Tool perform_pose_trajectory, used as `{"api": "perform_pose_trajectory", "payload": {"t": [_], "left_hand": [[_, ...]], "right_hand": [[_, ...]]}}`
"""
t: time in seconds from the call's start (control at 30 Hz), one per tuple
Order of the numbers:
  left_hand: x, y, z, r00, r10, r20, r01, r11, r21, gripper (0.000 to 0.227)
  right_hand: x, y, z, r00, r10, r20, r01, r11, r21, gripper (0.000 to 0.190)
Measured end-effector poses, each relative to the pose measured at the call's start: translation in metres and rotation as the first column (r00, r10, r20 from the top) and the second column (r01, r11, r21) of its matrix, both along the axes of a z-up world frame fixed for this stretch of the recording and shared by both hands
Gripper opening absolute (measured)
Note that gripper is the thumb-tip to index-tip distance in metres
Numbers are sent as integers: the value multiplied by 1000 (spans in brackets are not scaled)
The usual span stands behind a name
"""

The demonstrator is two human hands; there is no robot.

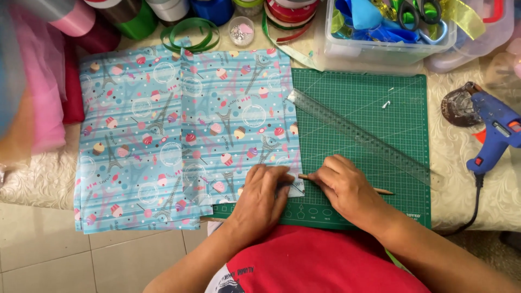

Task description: The person is marking measurements on patterned fabric bags with a pencil and ruler, then folding the fabric to shape the bags.

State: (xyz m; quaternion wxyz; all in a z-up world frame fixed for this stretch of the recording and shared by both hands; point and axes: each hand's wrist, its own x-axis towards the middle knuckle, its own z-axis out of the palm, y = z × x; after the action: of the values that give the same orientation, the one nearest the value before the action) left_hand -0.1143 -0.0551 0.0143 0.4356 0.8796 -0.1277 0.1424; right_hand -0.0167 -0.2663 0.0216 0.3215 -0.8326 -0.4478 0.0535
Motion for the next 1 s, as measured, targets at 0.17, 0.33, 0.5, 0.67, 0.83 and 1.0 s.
{"api": "perform_pose_trajectory", "payload": {"t": [0.17, 0.33, 0.5, 0.67, 0.83, 1.0], "left_hand": [[9, -4, -26, 999, 52, 8, -52, 997, 64, 53], [11, -1, -21, 1000, 15, 16, -16, 995, 96, 60], [10, -1, -25, 1000, 15, -8, -15, 1000, 4, 66], [8, -5, -21, 1000, 23, 3, -23, 999, 43, 64], [9, -2, -20, 1000, 9, -23, -9, 1000, 5, 65], [10, -1, -22, 998, 45, -52, -46, 999, -9, 57]], "right_hand": [[-17, -8, -10, 999, -28, 15, 29, 999, -21, 14], [-15, -5, -20, 993, -33, 110, 34, 999, -15, 16], [-12, -12, -12, 993, 96, 65, -91, 993, -80, 26], [-13, -10, -16, 992, 95, 86, -88, 993, -82, 25], [-5, -14, -6, 986, 151, 74, -146, 987, -68, 25], [28, -7, 19, 963, 53, -264, -32, 996, 82, 4]]}}
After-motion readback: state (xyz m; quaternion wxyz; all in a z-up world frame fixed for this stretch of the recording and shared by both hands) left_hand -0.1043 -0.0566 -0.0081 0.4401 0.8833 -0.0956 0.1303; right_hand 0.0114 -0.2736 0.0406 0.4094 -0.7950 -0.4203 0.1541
